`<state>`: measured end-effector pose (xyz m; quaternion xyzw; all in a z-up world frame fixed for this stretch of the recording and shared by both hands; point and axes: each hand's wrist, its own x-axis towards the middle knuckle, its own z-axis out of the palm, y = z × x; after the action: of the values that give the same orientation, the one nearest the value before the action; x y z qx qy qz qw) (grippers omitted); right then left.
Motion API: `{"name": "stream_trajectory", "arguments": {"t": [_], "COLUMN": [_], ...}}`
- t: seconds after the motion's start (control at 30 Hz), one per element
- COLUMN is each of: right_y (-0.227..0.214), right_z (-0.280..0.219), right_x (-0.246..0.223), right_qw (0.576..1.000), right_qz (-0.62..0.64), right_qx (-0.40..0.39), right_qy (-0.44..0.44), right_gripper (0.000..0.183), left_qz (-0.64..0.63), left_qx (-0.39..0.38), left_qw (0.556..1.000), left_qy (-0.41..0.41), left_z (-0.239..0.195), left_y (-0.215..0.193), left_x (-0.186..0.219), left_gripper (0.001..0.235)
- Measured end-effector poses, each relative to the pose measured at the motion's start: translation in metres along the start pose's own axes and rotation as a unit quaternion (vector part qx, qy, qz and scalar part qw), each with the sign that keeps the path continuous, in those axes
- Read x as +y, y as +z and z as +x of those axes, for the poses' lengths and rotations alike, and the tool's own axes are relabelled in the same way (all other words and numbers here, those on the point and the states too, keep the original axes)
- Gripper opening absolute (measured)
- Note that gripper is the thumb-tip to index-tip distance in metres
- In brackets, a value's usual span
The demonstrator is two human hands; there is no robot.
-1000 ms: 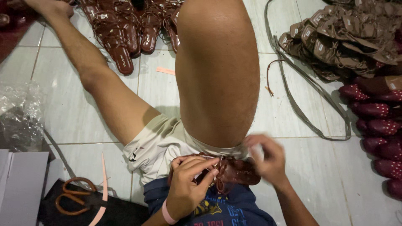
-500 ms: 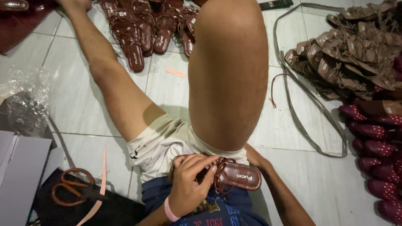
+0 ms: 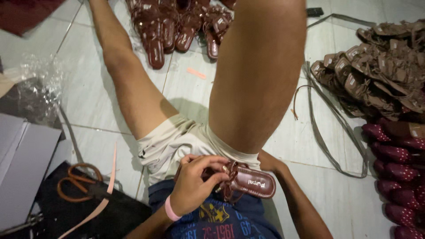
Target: The person sits on the floor and assembles brown sandals by attaching small metal hardware to the straps. They use red-handled scissors to cut a strap and then thread a metal piece through the strap to secure it.
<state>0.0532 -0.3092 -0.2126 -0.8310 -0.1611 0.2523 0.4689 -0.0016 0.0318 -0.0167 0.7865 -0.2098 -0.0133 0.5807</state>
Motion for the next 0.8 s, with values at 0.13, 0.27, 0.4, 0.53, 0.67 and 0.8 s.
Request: {"name": "stream_trajectory", "arguments": {"t": [0.13, 0.27, 0.4, 0.53, 0.67, 0.8], "right_y": [-0.007, -0.011, -0.021, -0.023, -0.025, -0.027], "right_z": [0.035, 0.059, 0.072, 0.079, 0.104, 0.13], "right_x": [-0.004, 0.008, 0.012, 0.011, 0.009, 0.007], "right_qw": [0.995, 0.989, 0.987, 0.99, 0.996, 0.998], "right_qz": [-0.088, -0.129, -0.144, -0.125, -0.075, -0.02], "right_qx": [-0.04, -0.042, -0.032, -0.032, 0.009, 0.061], "right_qy": [0.027, 0.055, 0.07, 0.065, 0.045, 0.026], "right_gripper": [0.058, 0.059, 0.06, 0.061, 0.062, 0.063], "left_qz": [-0.021, -0.002, -0.002, -0.023, -0.038, -0.006], "left_qx": [-0.006, -0.001, 0.016, 0.052, 0.082, 0.105], "left_qw": [1.0, 1.0, 1.0, 0.998, 0.995, 0.993], "left_qy": [-0.015, -0.006, 0.013, 0.028, 0.044, 0.057], "left_z": [-0.004, -0.009, -0.009, -0.009, -0.006, -0.006], "left_y": [-0.004, -0.006, -0.008, -0.012, -0.016, -0.019], "left_x": [0.004, 0.007, 0.017, 0.018, 0.015, 0.016], "left_gripper": [0.028, 0.026, 0.023, 0.021, 0.023, 0.027]}}
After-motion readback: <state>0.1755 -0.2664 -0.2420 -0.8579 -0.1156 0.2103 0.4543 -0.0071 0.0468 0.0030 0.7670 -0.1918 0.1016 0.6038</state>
